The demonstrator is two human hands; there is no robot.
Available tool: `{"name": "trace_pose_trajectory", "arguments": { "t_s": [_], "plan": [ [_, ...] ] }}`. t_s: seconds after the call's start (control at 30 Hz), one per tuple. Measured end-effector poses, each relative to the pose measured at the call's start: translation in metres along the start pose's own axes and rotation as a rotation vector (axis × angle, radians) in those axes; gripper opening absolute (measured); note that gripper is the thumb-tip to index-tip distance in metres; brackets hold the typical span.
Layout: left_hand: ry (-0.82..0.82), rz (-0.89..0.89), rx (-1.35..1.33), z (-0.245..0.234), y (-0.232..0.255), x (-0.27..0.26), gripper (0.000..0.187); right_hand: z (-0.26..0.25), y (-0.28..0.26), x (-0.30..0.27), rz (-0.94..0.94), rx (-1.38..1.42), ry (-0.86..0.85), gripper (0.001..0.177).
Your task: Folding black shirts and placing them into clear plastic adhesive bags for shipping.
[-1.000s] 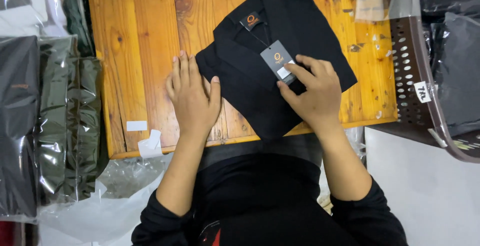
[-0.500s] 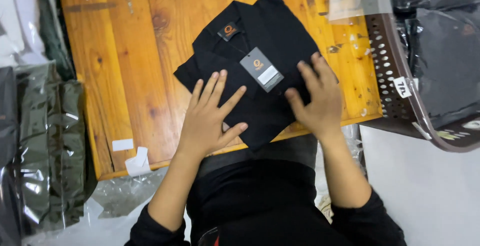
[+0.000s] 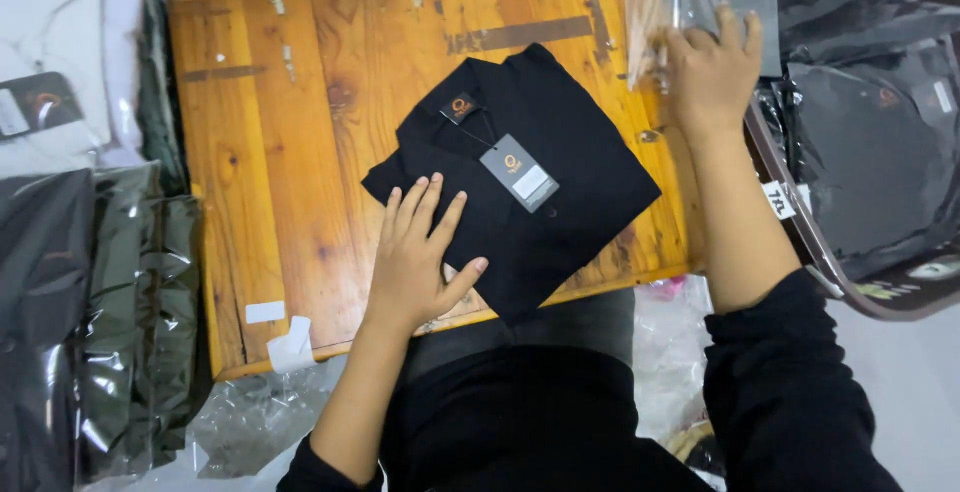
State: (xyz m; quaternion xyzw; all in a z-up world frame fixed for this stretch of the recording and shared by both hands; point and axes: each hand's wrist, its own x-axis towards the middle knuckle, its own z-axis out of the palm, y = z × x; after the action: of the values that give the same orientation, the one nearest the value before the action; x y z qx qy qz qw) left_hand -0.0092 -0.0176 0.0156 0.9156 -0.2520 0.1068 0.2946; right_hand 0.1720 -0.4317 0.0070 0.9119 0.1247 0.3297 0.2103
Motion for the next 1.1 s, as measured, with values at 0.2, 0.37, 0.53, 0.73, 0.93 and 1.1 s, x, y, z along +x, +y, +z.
{"name": "trace_pose_trajectory", "arguments": {
  "t_s": [0.2, 0.37, 0.53, 0.73, 0.93, 1.1],
  "plan": [
    [-0.004, -0.532, 0.197, 0.015, -0.006, 0.005, 0.076, -0.027, 0.004, 0.014, 0.151, 0.221, -0.589, 0.060],
    [0.018, -0.512, 0.161, 0.010, -0.004, 0.003, 0.077, 0.008, 0.034, -0.014, 0.009, 0.192, -0.157, 0.061],
    [0.170, -0.442, 0.023, 0.015, -0.013, -0.006, 0.071, -0.059, 0.014, 0.007, -0.015, 0.117, 0.194, 0.043],
    [0.339, -0.070, -0.190, 0.009, 0.012, 0.005, 0.075, -0.166, -0.064, 0.015, -0.073, 0.367, 0.376, 0.025],
    [0.301, -0.071, -0.655, 0.000, 0.068, 0.015, 0.133, -0.261, -0.150, 0.018, -0.487, 1.010, 0.311, 0.033],
    [0.459, -0.664, -1.303, 0.005, 0.065, 0.008, 0.070, -0.275, -0.186, 0.013, -0.672, 1.250, 0.175, 0.030]
  ]
}}
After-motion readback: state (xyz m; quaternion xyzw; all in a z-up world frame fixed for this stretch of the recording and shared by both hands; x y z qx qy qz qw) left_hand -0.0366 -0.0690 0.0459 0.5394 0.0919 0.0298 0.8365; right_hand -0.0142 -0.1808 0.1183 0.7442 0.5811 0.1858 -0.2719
